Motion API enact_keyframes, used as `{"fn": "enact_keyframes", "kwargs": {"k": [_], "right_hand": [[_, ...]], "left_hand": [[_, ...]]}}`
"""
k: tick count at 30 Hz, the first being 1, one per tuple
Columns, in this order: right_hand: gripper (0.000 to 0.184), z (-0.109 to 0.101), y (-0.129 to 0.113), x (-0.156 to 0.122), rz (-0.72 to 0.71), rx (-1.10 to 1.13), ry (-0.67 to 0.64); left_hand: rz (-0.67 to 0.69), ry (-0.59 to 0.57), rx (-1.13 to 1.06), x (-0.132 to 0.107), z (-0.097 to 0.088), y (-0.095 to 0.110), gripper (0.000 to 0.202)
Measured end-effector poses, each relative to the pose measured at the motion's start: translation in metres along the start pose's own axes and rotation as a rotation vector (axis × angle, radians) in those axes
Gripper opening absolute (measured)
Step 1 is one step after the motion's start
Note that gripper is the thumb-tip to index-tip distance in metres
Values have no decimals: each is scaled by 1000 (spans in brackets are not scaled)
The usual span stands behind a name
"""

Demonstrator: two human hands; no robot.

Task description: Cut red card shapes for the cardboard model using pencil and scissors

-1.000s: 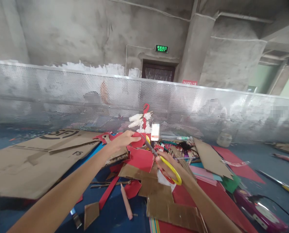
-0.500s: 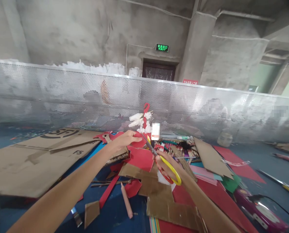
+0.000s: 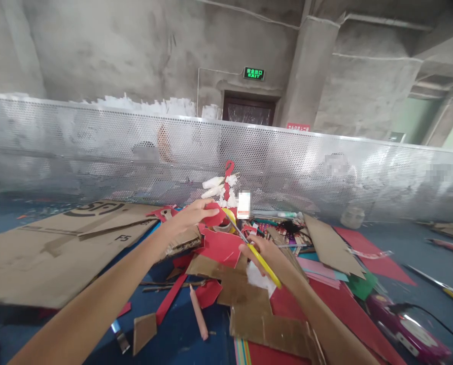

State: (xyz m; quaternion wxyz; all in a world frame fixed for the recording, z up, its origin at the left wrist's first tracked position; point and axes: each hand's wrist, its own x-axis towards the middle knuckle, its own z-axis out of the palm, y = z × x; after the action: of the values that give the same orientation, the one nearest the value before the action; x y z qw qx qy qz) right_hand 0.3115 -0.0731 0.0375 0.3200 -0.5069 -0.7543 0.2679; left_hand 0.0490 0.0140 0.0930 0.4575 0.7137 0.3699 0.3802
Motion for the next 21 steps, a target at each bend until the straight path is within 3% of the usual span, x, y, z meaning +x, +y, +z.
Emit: {"fn": "enact_keyframes", "kwargs": {"k": [5, 12, 16, 21], "right_hand": [[31, -6, 7, -8, -45, -458, -118], [27, -7, 16, -16, -61, -664, -301], [25, -17, 8, -15, -66, -540, -252], [41, -16, -2, -4, -103, -93, -48]], "left_hand": [[11, 24, 124, -2, -8, 5, 25], [74, -67, 354, 5, -9, -9, 20], [68, -122, 426, 3, -1, -9, 20], [29, -110, 335, -6, 26, 4, 25]]}}
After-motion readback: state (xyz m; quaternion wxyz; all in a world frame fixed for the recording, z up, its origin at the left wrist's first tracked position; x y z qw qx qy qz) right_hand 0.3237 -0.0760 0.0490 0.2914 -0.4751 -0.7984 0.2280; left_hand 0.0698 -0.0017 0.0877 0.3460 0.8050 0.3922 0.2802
